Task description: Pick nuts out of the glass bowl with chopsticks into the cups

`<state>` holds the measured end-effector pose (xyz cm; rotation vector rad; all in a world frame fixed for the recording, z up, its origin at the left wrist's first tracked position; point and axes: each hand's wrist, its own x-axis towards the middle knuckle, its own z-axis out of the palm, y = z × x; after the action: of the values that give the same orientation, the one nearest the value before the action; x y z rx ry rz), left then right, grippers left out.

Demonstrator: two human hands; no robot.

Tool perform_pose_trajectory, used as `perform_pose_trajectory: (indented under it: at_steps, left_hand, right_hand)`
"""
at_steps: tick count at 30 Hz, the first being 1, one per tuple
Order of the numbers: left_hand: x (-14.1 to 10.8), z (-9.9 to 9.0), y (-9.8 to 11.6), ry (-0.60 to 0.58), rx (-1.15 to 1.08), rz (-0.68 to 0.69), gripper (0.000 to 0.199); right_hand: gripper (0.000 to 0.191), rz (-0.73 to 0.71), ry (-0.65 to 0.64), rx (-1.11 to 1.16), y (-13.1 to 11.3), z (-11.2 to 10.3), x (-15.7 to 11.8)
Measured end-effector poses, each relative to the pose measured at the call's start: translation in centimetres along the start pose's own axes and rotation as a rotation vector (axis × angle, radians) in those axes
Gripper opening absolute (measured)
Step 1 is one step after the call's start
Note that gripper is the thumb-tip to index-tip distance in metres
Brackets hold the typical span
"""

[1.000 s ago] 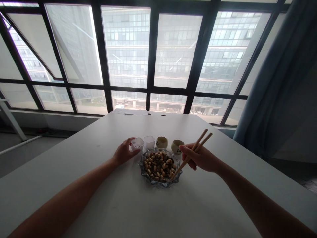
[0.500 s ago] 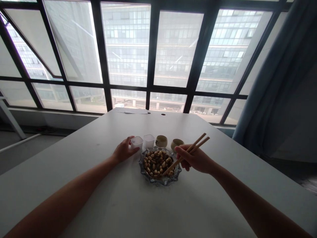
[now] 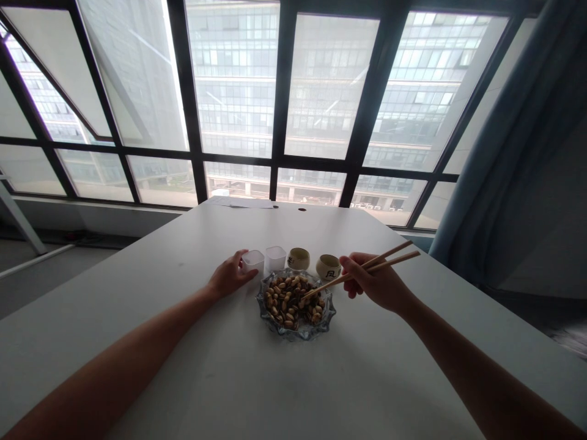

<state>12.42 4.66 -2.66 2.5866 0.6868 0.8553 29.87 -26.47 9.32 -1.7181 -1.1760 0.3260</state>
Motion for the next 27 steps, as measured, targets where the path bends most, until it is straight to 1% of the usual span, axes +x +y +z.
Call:
perform_pose_trajectory:
  at_steps: [5, 10, 13, 20, 27]
  left_hand:
    - [0.0, 0.0, 0.1, 0.009, -0.012, 0.001, 0.074]
    - [0.0, -0.2, 0.3, 0.002, -0.010, 0.009, 0.073]
    - [0.0, -0.2, 0.2, -0.003, -0.010, 0.003, 0.074]
    - [0.0, 0.0, 0.0, -0.015, -0.002, -0.005, 0.075]
    - [0.0, -0.1, 0.1, -0.017, 0.009, -0.007, 0.075]
  right_hand:
    - [0.063, 0.037, -0.094, -0.059, -0.1, -0.1, -0.2]
    - [0.057, -0.018, -0.063, -0.010, 0.6, 0.7, -0.1]
    - [0.056, -0.046, -0.038, 0.021, 0.6, 0.7, 0.0]
    - [0.055, -0.039, -0.123, -0.084, -0.1, -0.1, -0.4]
    - [0.053, -0.039, -0.163, -0.102, 0.2, 0.2, -0.5]
